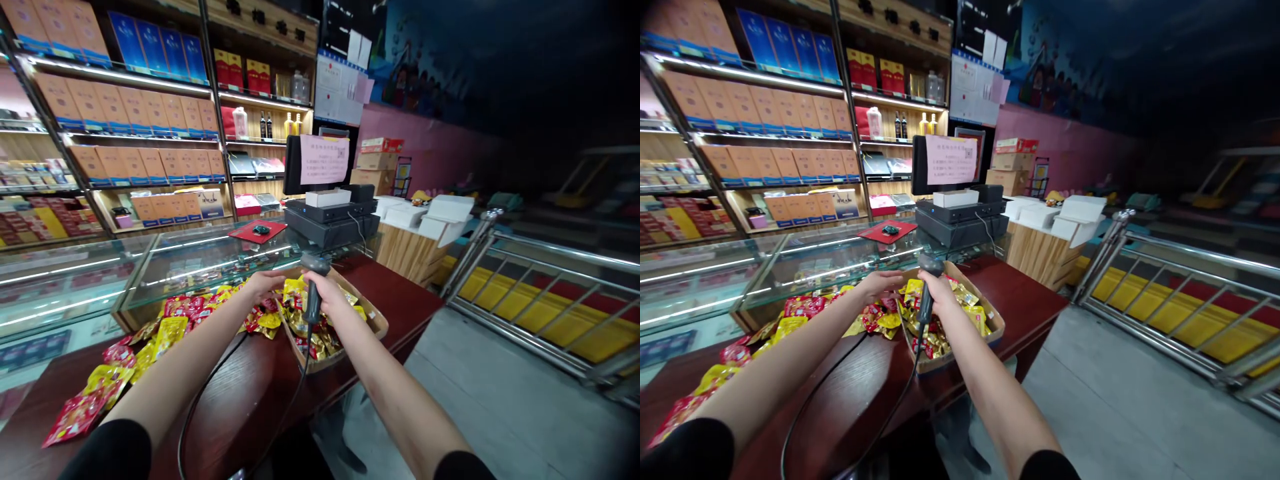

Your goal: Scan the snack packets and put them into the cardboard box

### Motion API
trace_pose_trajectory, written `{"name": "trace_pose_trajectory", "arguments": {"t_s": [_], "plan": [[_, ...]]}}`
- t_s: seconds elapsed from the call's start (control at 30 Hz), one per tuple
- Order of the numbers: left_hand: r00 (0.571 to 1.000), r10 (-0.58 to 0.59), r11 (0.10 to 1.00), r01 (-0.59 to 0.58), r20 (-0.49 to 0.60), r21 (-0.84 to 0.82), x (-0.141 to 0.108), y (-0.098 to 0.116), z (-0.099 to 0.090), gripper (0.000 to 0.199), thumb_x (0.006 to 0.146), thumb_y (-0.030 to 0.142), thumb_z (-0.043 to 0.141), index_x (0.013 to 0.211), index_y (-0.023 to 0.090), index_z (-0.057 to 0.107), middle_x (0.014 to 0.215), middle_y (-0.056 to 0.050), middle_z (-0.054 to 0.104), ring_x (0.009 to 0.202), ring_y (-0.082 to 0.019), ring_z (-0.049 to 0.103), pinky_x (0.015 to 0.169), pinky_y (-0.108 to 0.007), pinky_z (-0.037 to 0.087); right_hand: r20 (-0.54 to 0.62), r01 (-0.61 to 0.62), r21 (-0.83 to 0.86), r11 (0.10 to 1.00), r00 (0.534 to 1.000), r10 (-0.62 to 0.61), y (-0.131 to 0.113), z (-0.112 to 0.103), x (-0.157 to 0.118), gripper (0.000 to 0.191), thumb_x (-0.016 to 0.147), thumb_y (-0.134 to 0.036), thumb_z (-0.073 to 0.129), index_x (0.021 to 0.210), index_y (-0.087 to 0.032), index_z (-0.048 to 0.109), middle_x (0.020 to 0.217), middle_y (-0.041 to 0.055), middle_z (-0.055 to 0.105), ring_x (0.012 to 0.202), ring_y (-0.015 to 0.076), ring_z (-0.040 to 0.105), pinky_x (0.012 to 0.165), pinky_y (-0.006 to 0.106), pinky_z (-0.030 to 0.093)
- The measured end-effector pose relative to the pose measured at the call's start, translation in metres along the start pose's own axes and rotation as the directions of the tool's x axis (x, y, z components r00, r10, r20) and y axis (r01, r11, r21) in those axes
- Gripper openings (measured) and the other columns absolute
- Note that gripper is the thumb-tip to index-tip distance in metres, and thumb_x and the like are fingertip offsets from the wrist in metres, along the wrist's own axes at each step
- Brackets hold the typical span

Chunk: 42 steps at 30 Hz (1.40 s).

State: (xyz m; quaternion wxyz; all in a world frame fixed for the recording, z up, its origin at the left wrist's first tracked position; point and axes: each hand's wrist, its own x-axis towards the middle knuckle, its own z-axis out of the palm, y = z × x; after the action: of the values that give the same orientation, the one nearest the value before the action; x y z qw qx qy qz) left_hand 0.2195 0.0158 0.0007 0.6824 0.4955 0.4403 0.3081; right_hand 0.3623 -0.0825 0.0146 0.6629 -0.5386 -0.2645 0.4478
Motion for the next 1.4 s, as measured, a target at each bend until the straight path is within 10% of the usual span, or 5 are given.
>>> {"name": "trace_pose_trajectory", "arguments": {"t_s": [0.43,0.77,0.97,1.23,1.4], "plan": [[0.974,0.115,0.993,-0.115,-0.197,0.012,-0.111,-0.059,-0.151,0.055,0.062,0.031,0.083,0.113,0.016,0.068,0.107,-0.011,0.071,0.092,-0.023,0.069,0.071,-0.030,0.059,0.406,-0.228,0.022,0.973,0.892,0.200,0.066,0.089,-0.060,0.024,0.063,-0.020,0.077,0.086,-0.015,0.069,0.088,0.0056,0.072,0.080,0.0174,0.068,0.068,0.028,0.057],[0.757,0.317,0.837,0.060,-0.572,0.543,-0.123,-0.109,-0.263,0.044,0.078,0.012,0.057,0.121,0.017,0.064,0.113,-0.011,0.069,0.100,-0.021,0.066,0.081,-0.028,0.052,0.470,-0.282,-0.132,0.950,0.826,0.311,0.136,0.144,-0.073,0.024,0.061,-0.022,0.077,0.083,-0.016,0.069,0.082,0.0035,0.068,0.077,0.0151,0.065,0.066,0.027,0.053],[0.739,0.367,0.660,0.221,-0.565,0.718,-0.101,-0.118,-0.267,0.056,0.078,0.030,0.064,0.131,0.016,0.055,0.114,-0.012,0.069,0.105,-0.025,0.064,0.089,-0.030,0.045,0.411,-0.398,-0.163,0.903,0.804,0.429,0.161,0.149,-0.077,0.019,0.063,-0.021,0.076,0.076,-0.016,0.063,0.068,0.0007,0.064,0.065,0.0128,0.063,0.062,0.027,0.053],[0.664,0.395,0.813,0.069,-0.635,0.578,-0.091,-0.114,-0.253,0.069,0.056,0.028,0.082,0.121,0.020,0.061,0.098,-0.008,0.072,0.099,-0.027,0.065,0.084,-0.030,0.046,0.417,-0.459,-0.186,0.869,0.764,0.493,0.170,0.144,-0.079,0.017,0.066,-0.021,0.073,0.077,-0.016,0.061,0.062,-0.0002,0.061,0.056,0.0108,0.060,0.055,0.025,0.050],[0.817,0.207,0.923,0.019,-0.538,0.384,-0.100,-0.110,-0.237,0.026,0.061,0.033,0.081,0.079,0.017,0.071,0.071,-0.003,0.071,0.077,-0.023,0.068,0.067,-0.026,0.050,0.373,-0.494,-0.225,0.840,0.752,0.543,0.165,0.138,-0.079,0.026,0.065,-0.028,0.075,0.086,-0.017,0.064,0.071,0.0016,0.066,0.055,0.0121,0.061,0.053,0.026,0.051]]}}
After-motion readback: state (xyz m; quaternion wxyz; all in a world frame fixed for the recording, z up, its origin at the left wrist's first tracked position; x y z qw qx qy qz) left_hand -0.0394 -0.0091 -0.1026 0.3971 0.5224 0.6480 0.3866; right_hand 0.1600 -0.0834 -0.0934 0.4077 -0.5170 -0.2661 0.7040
